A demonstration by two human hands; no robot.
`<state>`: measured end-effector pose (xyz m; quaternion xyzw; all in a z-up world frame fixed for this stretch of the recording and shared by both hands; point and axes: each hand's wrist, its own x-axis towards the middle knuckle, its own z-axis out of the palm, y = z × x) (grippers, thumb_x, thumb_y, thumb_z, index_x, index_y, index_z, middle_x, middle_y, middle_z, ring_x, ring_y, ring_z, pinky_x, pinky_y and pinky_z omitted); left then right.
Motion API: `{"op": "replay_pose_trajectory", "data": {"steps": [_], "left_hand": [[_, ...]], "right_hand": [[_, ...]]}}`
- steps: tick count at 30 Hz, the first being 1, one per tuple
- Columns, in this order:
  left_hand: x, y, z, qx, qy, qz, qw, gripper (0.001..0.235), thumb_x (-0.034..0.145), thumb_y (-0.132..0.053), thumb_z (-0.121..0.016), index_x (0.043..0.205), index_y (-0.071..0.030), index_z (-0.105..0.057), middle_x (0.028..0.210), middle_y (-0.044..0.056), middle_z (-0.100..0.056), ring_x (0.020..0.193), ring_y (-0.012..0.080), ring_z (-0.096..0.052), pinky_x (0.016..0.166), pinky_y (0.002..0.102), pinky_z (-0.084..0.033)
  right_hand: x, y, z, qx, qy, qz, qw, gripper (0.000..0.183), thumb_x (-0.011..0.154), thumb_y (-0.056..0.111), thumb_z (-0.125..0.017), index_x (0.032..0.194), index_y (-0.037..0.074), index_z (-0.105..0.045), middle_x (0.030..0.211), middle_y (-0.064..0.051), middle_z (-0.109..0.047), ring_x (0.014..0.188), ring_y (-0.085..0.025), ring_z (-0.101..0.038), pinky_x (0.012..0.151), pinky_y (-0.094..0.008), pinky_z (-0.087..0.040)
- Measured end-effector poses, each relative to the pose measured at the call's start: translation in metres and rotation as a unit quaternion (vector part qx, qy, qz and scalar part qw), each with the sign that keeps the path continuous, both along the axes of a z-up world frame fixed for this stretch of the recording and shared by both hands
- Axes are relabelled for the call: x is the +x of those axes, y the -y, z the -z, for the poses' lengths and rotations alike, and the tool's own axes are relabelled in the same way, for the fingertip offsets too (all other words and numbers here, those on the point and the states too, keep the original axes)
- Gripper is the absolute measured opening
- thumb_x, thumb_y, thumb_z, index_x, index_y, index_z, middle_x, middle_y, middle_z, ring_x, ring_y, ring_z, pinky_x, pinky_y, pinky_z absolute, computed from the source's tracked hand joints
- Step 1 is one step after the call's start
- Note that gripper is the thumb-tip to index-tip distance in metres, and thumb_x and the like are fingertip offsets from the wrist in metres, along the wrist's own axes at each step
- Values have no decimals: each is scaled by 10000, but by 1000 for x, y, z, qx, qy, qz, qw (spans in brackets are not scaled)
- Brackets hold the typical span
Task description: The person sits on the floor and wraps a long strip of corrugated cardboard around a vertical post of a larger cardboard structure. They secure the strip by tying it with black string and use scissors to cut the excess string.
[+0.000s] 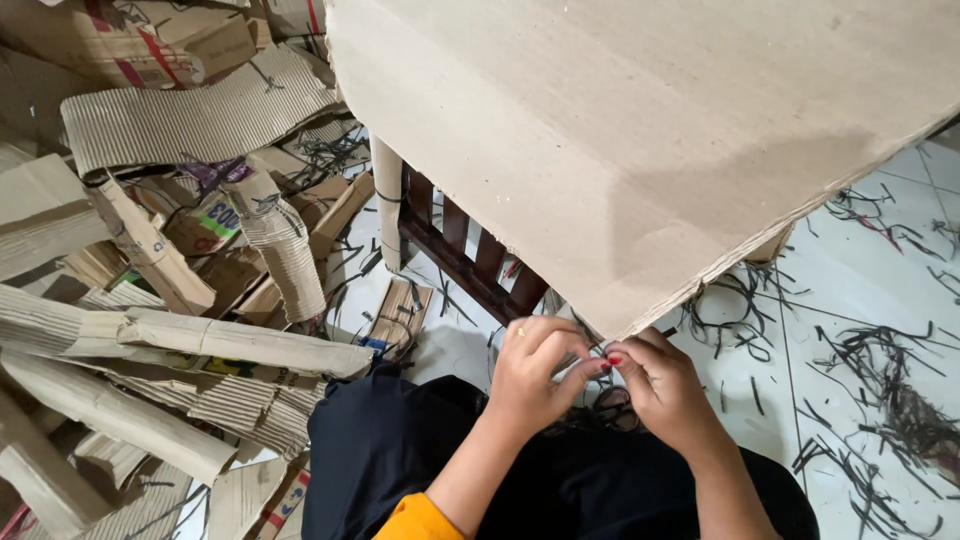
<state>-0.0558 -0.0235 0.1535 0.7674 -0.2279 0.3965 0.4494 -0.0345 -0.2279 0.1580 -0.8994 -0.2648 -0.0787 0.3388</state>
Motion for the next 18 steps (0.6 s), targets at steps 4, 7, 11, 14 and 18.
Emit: {"op": "replay_pose_trajectory", "data": {"steps": [4,7,11,14,18], "left_hand": [[-8,0,0,-93,-133,134,978,312,966,-360,-672,1075,-68,-659,1041,92,-696,931,233,-711,769,343,-602],[-5,1,17,-94,-164,149,971,284,963,-203,-682,1177,-17,-692,1017,117,-753,807,213,-741,715,311,-624],[-2,1,15,-50,-136,96,985,94,1012,-106,-647,1059,-34,-685,849,72,-720,683,225,-681,630,328,-553],[3,-2,20,38,-121,32,991,94,974,-24,-634,892,-69,-629,718,30,-676,584,230,-610,638,365,-521],[29,-15,62,51,-93,-25,994,179,1018,-293,-611,899,-184,-689,715,54,-688,678,278,-711,713,364,-573]], "right_hand": [[-3,-6,-10,49,-37,2,998,152,971,121,-612,1055,56,-722,1002,-44,-693,943,-180,-690,835,-299,-549],[-9,-17,-19,59,44,-4,997,120,927,51,-676,1027,63,-741,1014,-43,-719,958,-180,-710,875,-297,-566],[-16,-34,-33,109,233,39,966,173,828,-101,-818,950,5,-757,908,-83,-738,826,-163,-734,820,-259,-622],[-10,-26,-24,72,251,64,963,149,833,-36,-851,913,28,-743,828,-62,-736,698,-137,-664,649,-251,-553],[23,9,16,102,261,139,950,201,923,-51,-796,814,106,-734,662,-2,-604,584,-189,-578,640,-291,-486]]}}
